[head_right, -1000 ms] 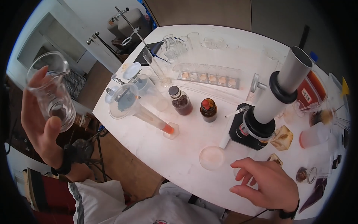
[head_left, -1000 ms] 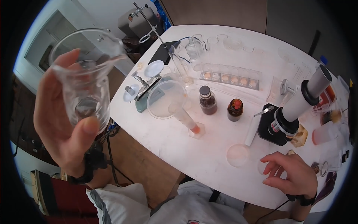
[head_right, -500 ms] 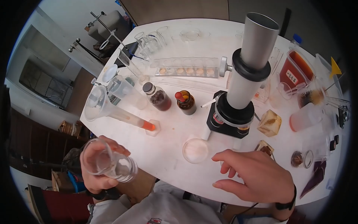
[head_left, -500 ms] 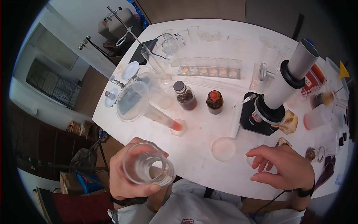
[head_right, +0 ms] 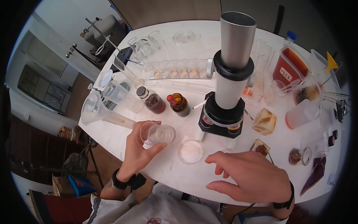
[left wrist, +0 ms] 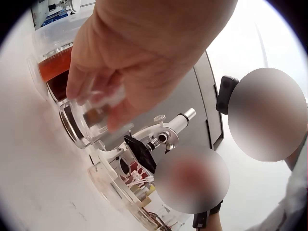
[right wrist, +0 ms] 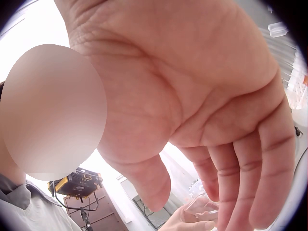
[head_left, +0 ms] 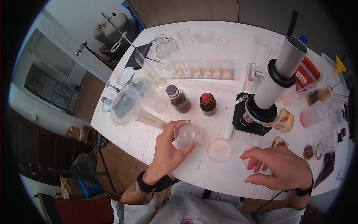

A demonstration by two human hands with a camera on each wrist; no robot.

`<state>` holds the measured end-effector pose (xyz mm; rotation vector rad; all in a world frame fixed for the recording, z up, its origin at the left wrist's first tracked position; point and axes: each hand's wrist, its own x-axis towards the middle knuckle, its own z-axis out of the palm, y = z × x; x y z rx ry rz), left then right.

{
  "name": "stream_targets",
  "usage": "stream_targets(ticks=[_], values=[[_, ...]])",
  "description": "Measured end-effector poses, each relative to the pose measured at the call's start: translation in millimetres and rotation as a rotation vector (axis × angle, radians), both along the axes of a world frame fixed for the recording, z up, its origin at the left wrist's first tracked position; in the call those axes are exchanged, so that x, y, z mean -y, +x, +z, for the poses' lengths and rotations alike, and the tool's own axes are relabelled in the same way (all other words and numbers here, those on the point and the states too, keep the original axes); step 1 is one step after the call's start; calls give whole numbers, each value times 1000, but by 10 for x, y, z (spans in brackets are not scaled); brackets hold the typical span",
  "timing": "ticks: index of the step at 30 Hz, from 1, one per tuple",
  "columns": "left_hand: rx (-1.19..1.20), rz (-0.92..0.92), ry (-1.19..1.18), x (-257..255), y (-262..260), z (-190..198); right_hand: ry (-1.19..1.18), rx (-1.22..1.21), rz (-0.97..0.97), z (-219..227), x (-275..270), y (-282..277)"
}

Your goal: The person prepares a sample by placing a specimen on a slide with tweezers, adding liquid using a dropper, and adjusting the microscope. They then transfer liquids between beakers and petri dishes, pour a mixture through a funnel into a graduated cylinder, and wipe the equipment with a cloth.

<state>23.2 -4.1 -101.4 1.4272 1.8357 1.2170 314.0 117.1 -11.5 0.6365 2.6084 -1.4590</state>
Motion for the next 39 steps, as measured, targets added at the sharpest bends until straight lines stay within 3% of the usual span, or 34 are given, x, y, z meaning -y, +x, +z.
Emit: stream_targets(ticks=[11,17,20,23,26,28,30,34,39], values=[[22,36,-27,-110,3,-99,2,12,16,-5,-1,0],[-114,-11,-31,-78,-17,-142,3,28,29,-4,1,-19],[-37,25,44,28,65,-109,7,44,38,-8,9,-29],[-136,79,101,230,72,-95,-11,63,27,-23,16,-37],[0,166,235,417,53,-22,-3,14,8,-83,38,-43],[-140,189,240,605,-87,38,-37,2,-45,-70,67,-77],[55,263,352,679,-189,10,-33,3,-59,-45,65,-95],[-25,386,317,627,-361,178,58,-27,-86,-8,95,-88],[67,314,427,498,-533,129,79,-153,-161,-13,248,-129]])
